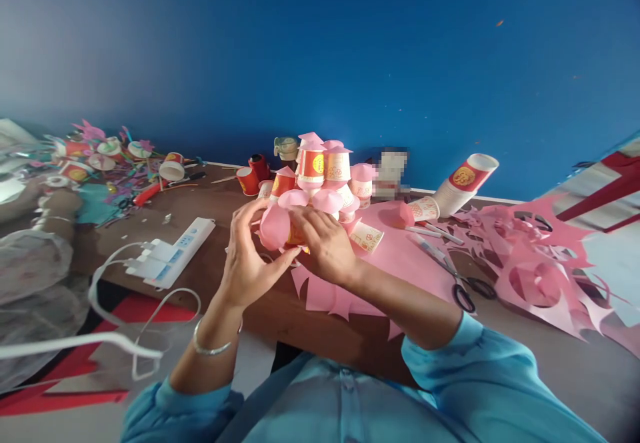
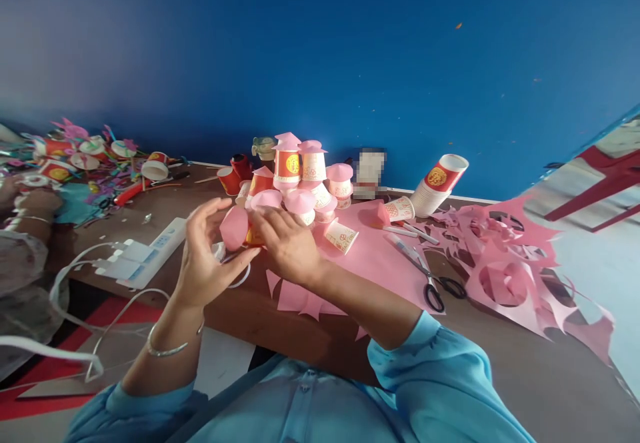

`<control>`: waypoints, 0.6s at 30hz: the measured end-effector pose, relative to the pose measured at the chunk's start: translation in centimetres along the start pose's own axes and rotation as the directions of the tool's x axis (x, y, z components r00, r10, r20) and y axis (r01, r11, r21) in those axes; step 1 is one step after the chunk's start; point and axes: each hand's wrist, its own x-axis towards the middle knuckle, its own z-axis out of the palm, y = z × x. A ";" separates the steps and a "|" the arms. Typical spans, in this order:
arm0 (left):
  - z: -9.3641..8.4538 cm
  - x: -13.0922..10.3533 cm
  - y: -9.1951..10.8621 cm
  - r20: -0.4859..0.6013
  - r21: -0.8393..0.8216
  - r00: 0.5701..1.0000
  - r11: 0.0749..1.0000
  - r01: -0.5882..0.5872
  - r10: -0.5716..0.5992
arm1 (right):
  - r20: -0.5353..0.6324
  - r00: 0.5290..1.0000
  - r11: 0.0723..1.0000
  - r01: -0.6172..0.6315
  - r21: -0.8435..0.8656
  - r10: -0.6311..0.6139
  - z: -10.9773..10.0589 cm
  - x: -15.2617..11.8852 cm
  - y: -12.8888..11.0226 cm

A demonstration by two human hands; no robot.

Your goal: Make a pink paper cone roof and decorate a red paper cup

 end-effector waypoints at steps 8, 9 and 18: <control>1.4 2.5 -0.5 0.167 -0.313 0.967 0.920 0.235 -0.190 | -0.027 0.932 0.776 -0.286 0.562 0.362 -0.5 2.3 -0.2; 1.3 2.5 -0.7 0.183 -0.338 0.963 0.907 0.251 -0.198 | -0.037 0.931 0.760 -0.272 0.590 0.362 -0.6 2.2 -0.1; 0.2 8.0 -9.1 -0.086 0.052 0.907 0.907 0.418 -0.413 | -0.186 0.854 0.576 -0.154 0.803 0.486 -3.2 -0.3 3.7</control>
